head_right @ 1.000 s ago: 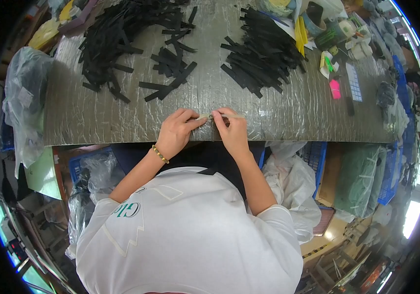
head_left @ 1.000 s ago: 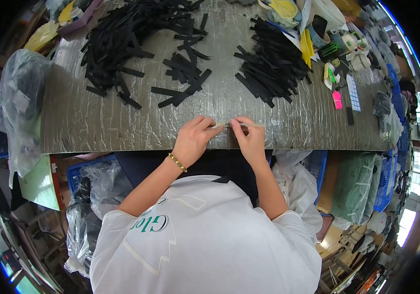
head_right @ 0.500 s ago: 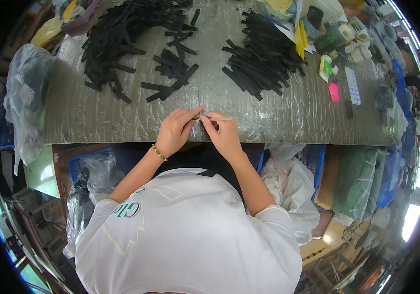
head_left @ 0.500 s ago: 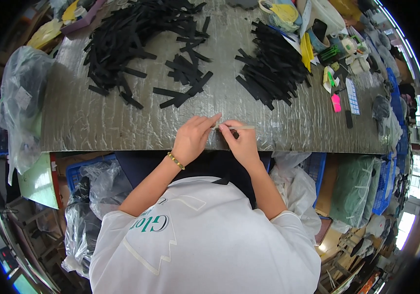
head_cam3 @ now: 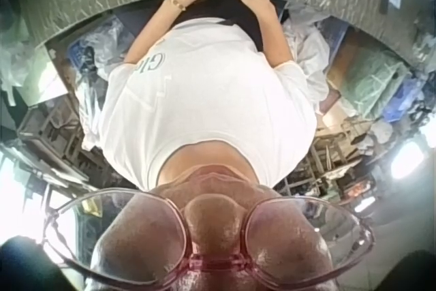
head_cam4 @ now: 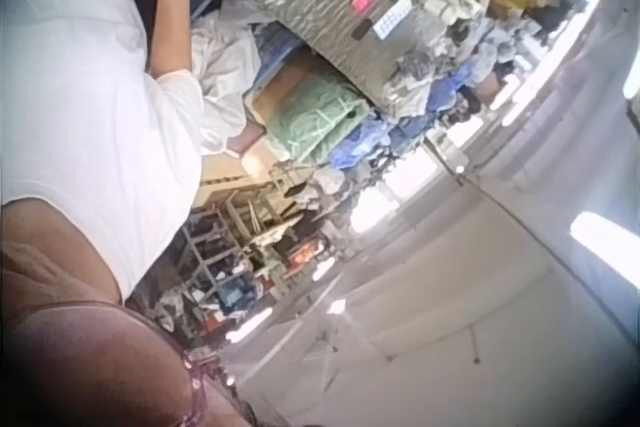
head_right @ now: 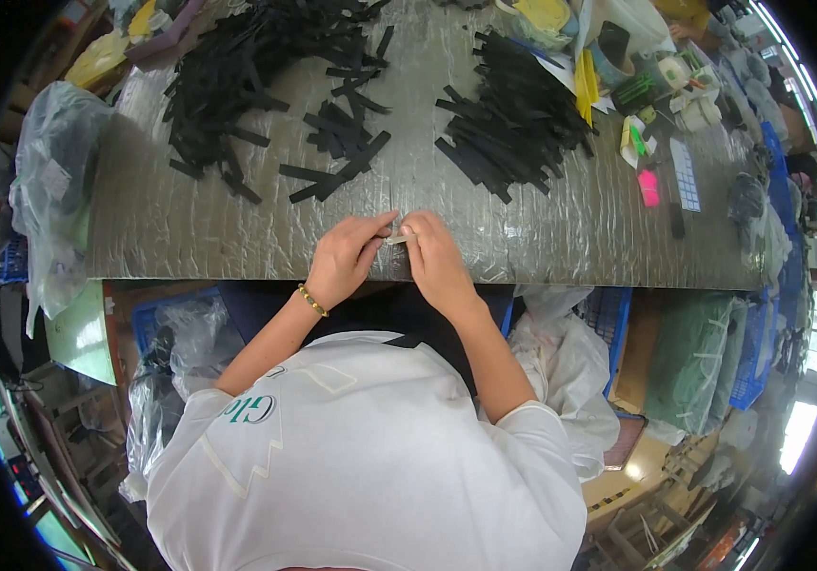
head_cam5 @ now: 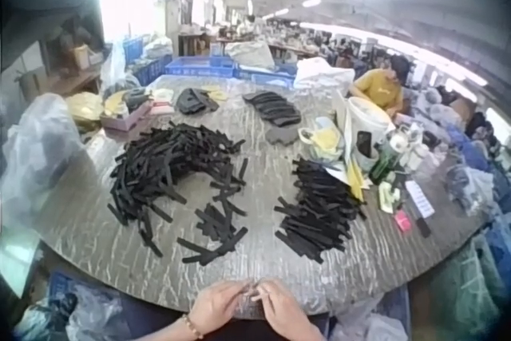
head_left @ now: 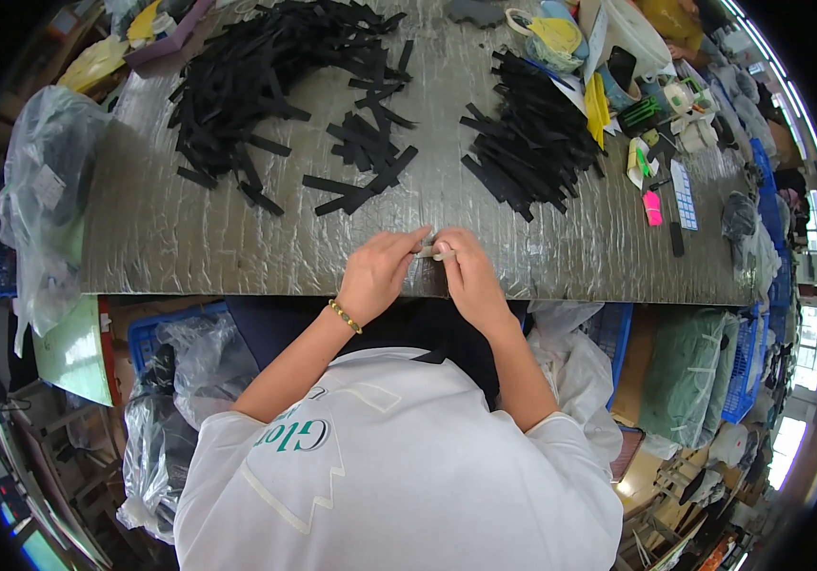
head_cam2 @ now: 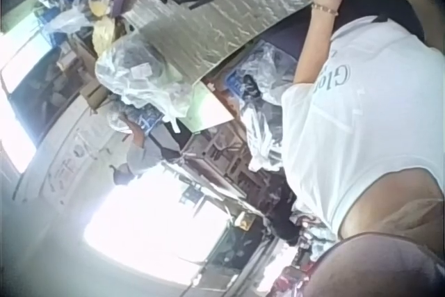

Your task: Organizing and sorting black material strips on a workbench for shoe manufacturing.

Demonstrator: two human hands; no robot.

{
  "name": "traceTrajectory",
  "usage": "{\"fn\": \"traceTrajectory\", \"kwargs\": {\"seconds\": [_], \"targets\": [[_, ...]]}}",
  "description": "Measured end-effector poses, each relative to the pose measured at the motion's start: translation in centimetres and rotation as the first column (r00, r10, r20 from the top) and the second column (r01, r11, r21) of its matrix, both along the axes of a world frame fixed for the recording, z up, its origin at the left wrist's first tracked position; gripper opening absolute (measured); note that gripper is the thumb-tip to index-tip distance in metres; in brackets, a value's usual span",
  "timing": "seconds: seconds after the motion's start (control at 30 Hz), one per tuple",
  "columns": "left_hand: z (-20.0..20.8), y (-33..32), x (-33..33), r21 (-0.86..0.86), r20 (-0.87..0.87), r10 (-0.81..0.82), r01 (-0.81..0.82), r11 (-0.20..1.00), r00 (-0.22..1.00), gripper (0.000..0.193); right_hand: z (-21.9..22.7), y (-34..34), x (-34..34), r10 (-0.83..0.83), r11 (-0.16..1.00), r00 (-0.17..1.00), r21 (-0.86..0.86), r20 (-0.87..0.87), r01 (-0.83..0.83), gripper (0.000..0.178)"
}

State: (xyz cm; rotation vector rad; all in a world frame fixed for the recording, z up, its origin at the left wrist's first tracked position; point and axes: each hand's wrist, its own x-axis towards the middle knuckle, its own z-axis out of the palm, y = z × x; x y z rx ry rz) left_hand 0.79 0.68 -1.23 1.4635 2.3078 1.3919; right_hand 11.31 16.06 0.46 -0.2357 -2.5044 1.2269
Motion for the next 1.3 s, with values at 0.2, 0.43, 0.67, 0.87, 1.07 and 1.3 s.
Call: {"fn": "traceTrajectory", "kwargs": {"seconds": [0.2, 0.43, 0.67, 0.87, 1.07, 1.3], "targets": [[0.0, -0.2, -0.1, -0.041, 0.042, -0.019, 0.021, 0.999, 0.999, 0.038, -0.5, 1.6, 0.5, 0.059, 0.976, 0.997, 0.206, 0.057, -0.069, 0.017], [1.0, -1.0, -1.4, 0.066, -0.008, 0.042, -0.041, 0.997, 0.999, 0.017, 0.9, 1.6, -0.6, 0.057, 0.991, 0.998, 0.123, -0.04, -0.051, 0.027], [1.1, -2.6, -3.2, 0.11, 0.113, 0.248, -0.26, 0.959, 0.962, 0.014, -1.0, 2.6, 2.0, 0.084, 0.926, 0.996, 0.37, -0.012, -0.074, 0.027], [1.7, -3.4, -3.6, 0.112, 0.073, 0.356, -0.363, 0.925, 0.932, 0.013, -0.5, 6.3, -2.2, -0.19, 0.786, 0.981, 0.592, -0.043, 0.178, 0.024], [2.7, -3.5, -3.5, 0.149, 0.114, 0.366, -0.38, 0.913, 0.923, 0.013, -1.5, 6.1, -10.9, 0.08, 0.781, 0.988, 0.624, -0.131, 0.02, 0.025], [2.3, -4.9, -3.5, 0.159, 0.225, 0.398, -0.437, 0.886, 0.889, 0.015, -0.5, 5.9, -9.4, 0.263, 0.776, 0.962, 0.575, 0.076, -0.257, 0.023]]}}
